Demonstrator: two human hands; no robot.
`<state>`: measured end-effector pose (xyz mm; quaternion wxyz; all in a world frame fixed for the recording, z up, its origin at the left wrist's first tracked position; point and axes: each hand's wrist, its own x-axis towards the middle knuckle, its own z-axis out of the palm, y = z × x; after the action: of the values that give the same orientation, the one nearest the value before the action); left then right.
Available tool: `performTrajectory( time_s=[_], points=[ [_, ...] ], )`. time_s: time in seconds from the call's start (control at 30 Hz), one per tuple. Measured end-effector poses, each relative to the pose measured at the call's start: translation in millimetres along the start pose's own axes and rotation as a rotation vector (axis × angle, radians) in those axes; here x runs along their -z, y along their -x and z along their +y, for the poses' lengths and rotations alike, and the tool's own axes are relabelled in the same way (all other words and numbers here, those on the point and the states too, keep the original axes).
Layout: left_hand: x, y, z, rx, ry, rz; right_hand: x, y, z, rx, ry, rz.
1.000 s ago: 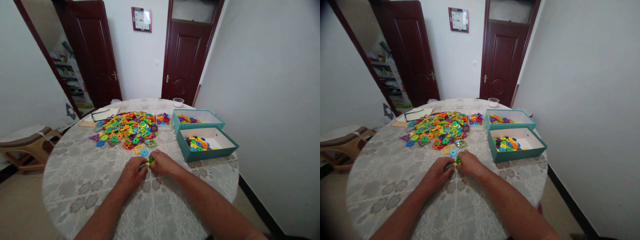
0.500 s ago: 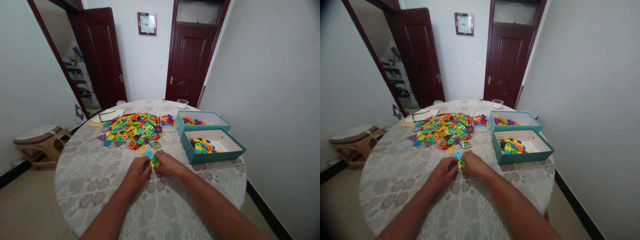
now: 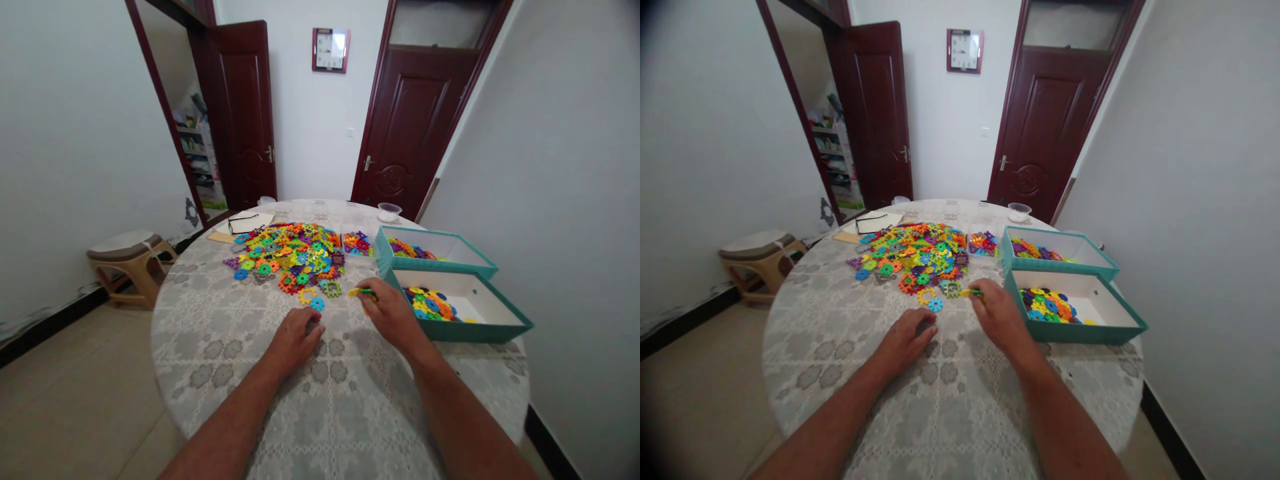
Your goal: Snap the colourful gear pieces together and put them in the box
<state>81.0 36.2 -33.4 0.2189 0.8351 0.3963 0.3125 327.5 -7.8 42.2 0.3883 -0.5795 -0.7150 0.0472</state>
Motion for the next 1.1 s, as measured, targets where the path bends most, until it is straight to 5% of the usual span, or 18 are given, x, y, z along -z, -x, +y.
performTrajectory(
  time_s=[0.13, 0.3, 0.47, 0.53, 0.67, 0.83, 1.1],
  points=[
    [-3.4, 0.4, -3.7, 0.016, -0.008, 0.01, 42.9, 0.2, 35.9, -0.036, 0.223, 0.337],
    [-6.0, -0.5, -10.5, 0.029, -0.049, 0.09, 64.0, 10.6, 89.0, -0.07, 0.478, 0.484],
    [-4.0, -2.0, -16.5, 0.009, -0.105, 0.182, 56.5, 8.4, 80.8, -0.046, 0.498, 0.603],
    [-4.5, -2.2, -19.6, -0.017, -0.127, 0.213, 39.5, 5.5, 62.9, 0.025, 0.373, 0.564],
    [-8.0, -2.2, -26.6, -0.114, -0.155, 0.256, -20.8, 8.6, 38.1, 0.156, 0.138, 0.247],
    [-9.8, -1.1, -28.6, -0.094, -0.229, 0.164, -89.1, 11.0, 49.1, 0.105, 0.064, 0.01],
    [-3.5, 0.4, -17.1, 0.0, -0.282, 0.044, -113.2, -39.4, 51.6, -0.093, 0.261, -0.145]
  ],
)
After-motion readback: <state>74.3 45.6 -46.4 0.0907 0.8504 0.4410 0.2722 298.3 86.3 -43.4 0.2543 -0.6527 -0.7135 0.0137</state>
